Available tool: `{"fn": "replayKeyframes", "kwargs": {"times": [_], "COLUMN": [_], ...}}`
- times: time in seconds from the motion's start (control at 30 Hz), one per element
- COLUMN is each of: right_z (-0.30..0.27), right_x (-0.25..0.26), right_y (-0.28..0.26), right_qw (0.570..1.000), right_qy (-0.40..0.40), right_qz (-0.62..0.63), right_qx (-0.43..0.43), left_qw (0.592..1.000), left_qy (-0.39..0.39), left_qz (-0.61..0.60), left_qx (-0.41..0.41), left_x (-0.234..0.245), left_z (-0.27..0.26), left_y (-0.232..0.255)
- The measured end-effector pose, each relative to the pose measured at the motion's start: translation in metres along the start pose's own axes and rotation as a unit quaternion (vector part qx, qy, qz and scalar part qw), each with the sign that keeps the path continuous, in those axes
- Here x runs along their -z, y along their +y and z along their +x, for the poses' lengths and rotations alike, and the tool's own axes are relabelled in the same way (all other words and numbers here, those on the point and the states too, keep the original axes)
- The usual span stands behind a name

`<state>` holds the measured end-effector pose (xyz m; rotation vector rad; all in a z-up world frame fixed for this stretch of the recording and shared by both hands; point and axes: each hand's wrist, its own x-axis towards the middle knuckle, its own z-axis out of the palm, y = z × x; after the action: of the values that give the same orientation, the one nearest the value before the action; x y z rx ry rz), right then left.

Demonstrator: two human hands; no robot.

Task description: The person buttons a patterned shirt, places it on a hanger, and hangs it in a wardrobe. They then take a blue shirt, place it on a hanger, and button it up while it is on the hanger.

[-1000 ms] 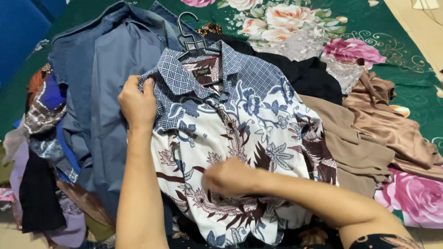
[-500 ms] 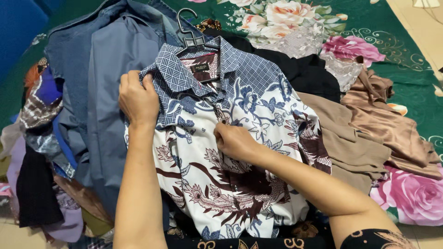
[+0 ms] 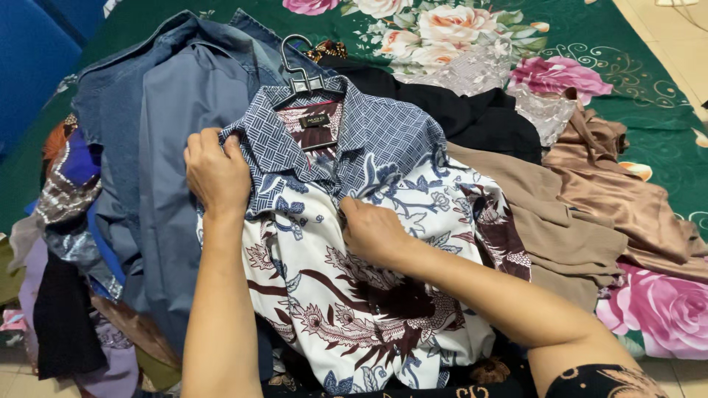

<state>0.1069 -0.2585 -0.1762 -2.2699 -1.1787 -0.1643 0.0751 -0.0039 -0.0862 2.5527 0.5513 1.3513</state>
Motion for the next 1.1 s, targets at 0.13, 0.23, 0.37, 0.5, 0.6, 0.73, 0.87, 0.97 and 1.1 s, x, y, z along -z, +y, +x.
{"fn": "replayKeyframes", "kwargs": {"times": [0.13,0.23,0.37,0.5,0.6,0.73,0.87,0.97,1.1], "right_z": [-0.003,-0.003,-0.001,-0.002,0.000,-0.002,0.001,0.003,0.006], "right_x": [-0.005,-0.007,-0.012,-0.012,-0.010,0.000,0.014,0.025,0.026], "right_y": [-0.001,0.000,0.003,0.005,0.007,0.005,0.002,-0.002,-0.010], "right_qw": [0.998,0.998,0.998,0.998,0.997,0.998,0.995,0.984,0.968], "right_qy": [0.049,0.062,0.061,0.052,0.038,0.029,0.072,0.151,0.208], "right_qz": [0.033,0.033,0.022,-0.015,-0.023,0.007,0.025,0.025,-0.007], "right_qx": [-0.003,0.005,0.016,0.036,0.058,0.062,0.059,0.086,0.138], "left_qw": [0.994,0.972,0.961,0.964,0.972,0.975,0.957,0.939,0.925], "left_qy": [0.034,0.007,-0.076,-0.087,-0.033,-0.074,-0.158,-0.214,-0.244], "left_qz": [0.023,-0.061,-0.069,0.013,0.009,-0.022,-0.062,-0.068,-0.022], "left_qx": [-0.099,-0.227,-0.256,-0.252,-0.232,-0.210,-0.235,-0.262,-0.291], "left_x": [0.030,0.038,-0.001,-0.037,-0.051,-0.049,-0.028,0.000,0.015], "left_z": [0.007,0.003,-0.020,-0.026,-0.023,-0.018,0.002,0.010,0.009], "left_y": [0.038,0.067,0.104,0.095,0.082,0.077,0.069,0.063,0.059]}}
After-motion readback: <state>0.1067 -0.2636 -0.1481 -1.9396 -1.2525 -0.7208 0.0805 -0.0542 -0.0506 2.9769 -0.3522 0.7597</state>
